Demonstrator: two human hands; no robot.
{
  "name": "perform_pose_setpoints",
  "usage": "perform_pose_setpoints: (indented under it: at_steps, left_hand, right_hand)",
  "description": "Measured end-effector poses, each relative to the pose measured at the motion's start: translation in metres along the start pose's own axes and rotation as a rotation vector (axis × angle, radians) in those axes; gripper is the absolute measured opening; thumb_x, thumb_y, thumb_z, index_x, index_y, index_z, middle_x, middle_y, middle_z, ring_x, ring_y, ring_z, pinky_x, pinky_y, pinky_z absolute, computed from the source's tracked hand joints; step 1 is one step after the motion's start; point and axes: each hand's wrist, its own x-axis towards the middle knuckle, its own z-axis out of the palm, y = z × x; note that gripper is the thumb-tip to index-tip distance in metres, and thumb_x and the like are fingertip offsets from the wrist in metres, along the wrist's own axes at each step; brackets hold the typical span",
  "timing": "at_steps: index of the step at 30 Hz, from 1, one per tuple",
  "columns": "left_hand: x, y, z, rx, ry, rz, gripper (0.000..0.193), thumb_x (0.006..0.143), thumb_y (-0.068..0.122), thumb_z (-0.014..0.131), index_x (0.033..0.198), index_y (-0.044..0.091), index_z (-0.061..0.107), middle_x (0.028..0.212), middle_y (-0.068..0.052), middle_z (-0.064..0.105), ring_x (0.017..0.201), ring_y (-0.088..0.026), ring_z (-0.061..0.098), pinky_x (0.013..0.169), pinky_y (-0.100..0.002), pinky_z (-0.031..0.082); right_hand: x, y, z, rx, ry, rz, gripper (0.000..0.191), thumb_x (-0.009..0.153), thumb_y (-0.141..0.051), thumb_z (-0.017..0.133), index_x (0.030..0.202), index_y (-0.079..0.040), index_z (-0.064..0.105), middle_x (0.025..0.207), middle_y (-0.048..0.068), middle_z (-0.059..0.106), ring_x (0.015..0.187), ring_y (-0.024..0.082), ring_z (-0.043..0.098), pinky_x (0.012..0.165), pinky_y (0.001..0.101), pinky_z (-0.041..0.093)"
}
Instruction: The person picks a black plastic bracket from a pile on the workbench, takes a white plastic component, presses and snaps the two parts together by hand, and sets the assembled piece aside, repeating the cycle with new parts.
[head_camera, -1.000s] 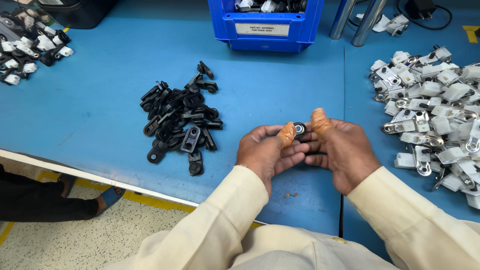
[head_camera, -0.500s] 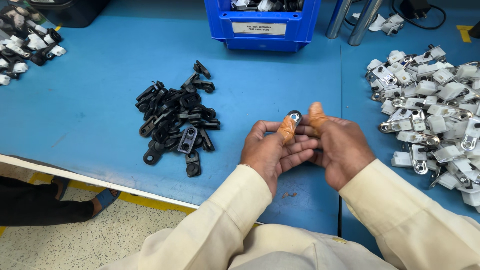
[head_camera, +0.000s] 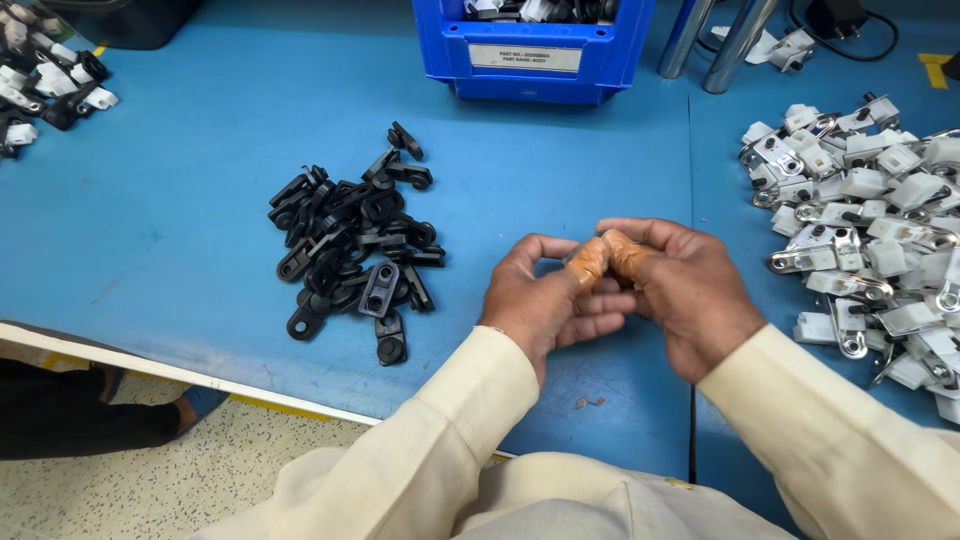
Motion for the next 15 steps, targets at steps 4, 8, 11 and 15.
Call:
perform_pose_setpoints:
  at_steps: [4,8,11,15]
  left_hand:
    - [-0.013,0.006,-0.008,0.369,0.04,0.055,0.061,0.085,0.012,0.075,0.137,0.018,0.042,0.1,-0.015,0.074,0.079,-0.023,0.077,0.062,-0.032,0.064]
    - [-0.015,0.009,-0.009,0.599,0.16,0.212,0.051,0.084,0.013,0.077,0.131,0.015,0.056,0.094,-0.008,0.078,0.073,-0.018,0.078,0.058,-0.032,0.062]
    - [-0.01,0.012,-0.012,0.78,0.267,0.419,0.032,0.086,0.011,0.076,0.117,0.013,0.069,0.087,-0.009,0.079,0.071,-0.017,0.078,0.061,-0.033,0.061]
    - [-0.012,0.032,-0.033,1.268,0.184,0.417,0.021,0.086,0.021,0.085,0.107,0.019,0.082,0.089,-0.011,0.081,0.075,-0.02,0.075,0.071,-0.035,0.059]
  right_hand:
    - [0.005,-0.008,0.002,0.045,0.008,0.053,0.02,0.099,-0.009,0.06,0.115,0.0,0.068,0.097,0.011,0.074,0.081,0.017,0.07,0.074,0.0312,0.06]
    - [0.005,-0.013,0.009,0.069,0.021,0.12,0.023,0.099,-0.01,0.056,0.117,-0.004,0.067,0.096,0.011,0.074,0.082,0.017,0.071,0.075,0.0305,0.061]
    - [0.01,-0.009,0.012,0.058,-0.011,0.126,0.025,0.1,-0.01,0.055,0.119,-0.002,0.069,0.095,0.011,0.073,0.079,0.016,0.069,0.075,0.0301,0.063]
    - [0.021,-0.012,0.009,-0.177,-0.148,0.249,0.028,0.1,-0.014,0.058,0.119,0.003,0.071,0.091,0.014,0.074,0.073,0.02,0.07,0.069,0.033,0.062]
